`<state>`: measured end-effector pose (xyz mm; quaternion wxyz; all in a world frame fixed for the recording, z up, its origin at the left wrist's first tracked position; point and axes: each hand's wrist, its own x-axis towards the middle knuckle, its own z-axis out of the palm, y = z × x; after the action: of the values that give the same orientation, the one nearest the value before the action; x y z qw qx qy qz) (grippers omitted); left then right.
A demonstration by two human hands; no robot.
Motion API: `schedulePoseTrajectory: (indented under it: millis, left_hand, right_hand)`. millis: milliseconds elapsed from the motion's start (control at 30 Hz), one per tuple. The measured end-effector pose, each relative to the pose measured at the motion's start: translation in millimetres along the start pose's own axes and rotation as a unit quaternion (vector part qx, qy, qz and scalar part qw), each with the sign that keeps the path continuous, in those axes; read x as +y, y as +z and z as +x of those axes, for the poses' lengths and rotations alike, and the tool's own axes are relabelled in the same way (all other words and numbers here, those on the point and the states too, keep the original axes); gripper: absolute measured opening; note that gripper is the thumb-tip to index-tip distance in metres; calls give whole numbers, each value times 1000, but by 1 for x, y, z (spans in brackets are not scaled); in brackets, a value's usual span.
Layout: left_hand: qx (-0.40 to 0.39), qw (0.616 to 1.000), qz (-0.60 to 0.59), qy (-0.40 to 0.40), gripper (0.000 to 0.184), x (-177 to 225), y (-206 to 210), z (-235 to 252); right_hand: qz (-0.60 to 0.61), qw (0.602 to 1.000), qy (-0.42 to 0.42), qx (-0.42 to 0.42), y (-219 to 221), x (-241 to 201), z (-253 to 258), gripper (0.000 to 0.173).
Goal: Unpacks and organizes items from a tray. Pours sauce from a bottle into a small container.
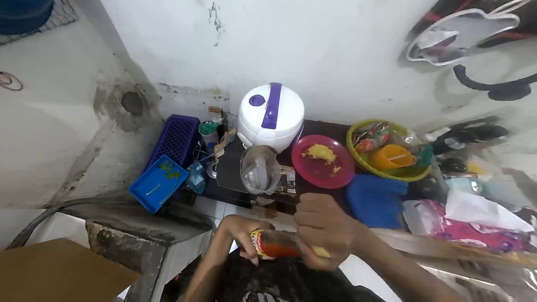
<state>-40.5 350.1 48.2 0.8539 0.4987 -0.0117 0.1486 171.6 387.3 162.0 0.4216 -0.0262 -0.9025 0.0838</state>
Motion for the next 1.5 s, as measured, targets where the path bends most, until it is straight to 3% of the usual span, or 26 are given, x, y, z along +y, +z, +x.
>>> schedulePoseTrajectory:
  millis: [67, 133, 167, 200, 267, 300, 367, 400, 467, 633, 733, 833, 900, 1000, 1067, 1100, 1133, 1167, 1200, 1267, 1400, 1500]
  left_hand:
    - [3, 1000, 4, 24, 35, -2, 0, 2]
    - [128, 984, 110, 52, 30, 9, 10, 1]
    - [238, 951, 190, 54, 27, 19, 20, 2]
    - [355, 892, 278, 19, 26, 30, 31, 5]
    - [509, 743, 416, -126, 37, 50, 51, 20]
    - [542, 688, 449, -175, 39, 55, 58, 28]
    - [566, 642, 479, -195, 39, 58, 69, 35]
    - [568, 641, 482, -185, 38, 57, 73, 36]
    - [551, 676, 464, -152, 36, 57, 77, 32]
    - [406, 880, 244, -42, 27, 58, 73, 14]
    - [265, 955, 129, -6, 15, 51, 60, 9]
    - [124, 992, 36, 16, 9, 41, 46, 8]
    - [54, 995, -50, 61, 11, 32, 47, 9]
    - [141, 974, -66, 163, 11, 20, 72, 7]
    - [103, 985, -14, 140, 17, 24, 59, 15]
    - [130, 983, 44, 123, 22, 27, 50, 17]
    - [215, 961, 132, 113, 24, 35, 50, 17]
    - [318, 915, 227, 100, 26, 44, 56, 18]
    - [412, 852, 315, 67, 32, 52, 64, 20]
    - [531, 721, 445, -16, 38, 59, 74, 24]
    - [584, 549, 597, -45, 33, 58, 84, 24]
    - [579, 495, 647, -43, 33, 56, 88, 22]
  right_hand:
    - [-7, 1000, -1, 3, -2, 2, 1, 41]
    - [-50, 994, 100, -14, -8, 6, 1, 41]
    - [-82, 976, 196, -38, -13, 8, 2, 38]
    - [-89, 945, 306, -69, -18, 11, 5, 35]
    - [-26, 863, 487, -131, -27, 24, 9, 32]
    - [11, 841, 527, -121, -26, 30, 6, 31]
    - [63, 847, 528, -18, -14, 34, -3, 26]
    - [73, 865, 496, 34, -8, 34, -6, 27]
    - [71, 909, 401, 85, -4, 32, -10, 30]
    - [64, 973, 216, 48, -22, 24, -1, 32]
    - [83, 984, 160, 11, -34, 18, 6, 30]
    - [76, 991, 111, -8, -41, 10, 12, 28]
    - [67, 995, 69, -18, -45, -1, 19, 27]
    - [92, 995, 16, -43, -49, -16, 31, 27]
    - [103, 991, 49, -73, -54, -17, 34, 25]
    - [81, 987, 102, -97, -60, -13, 33, 27]
    - [57, 977, 170, -117, -65, -9, 31, 32]
    - [41, 963, 236, -126, -70, -3, 27, 40]
    - [39, 946, 295, -126, -72, 2, 24, 46]
    - [80, 923, 363, -104, -71, 9, 17, 42]
    - [168, 893, 412, -70, -63, 6, 11, 26]
    - [166, 896, 405, -76, -58, 4, 8, 26]
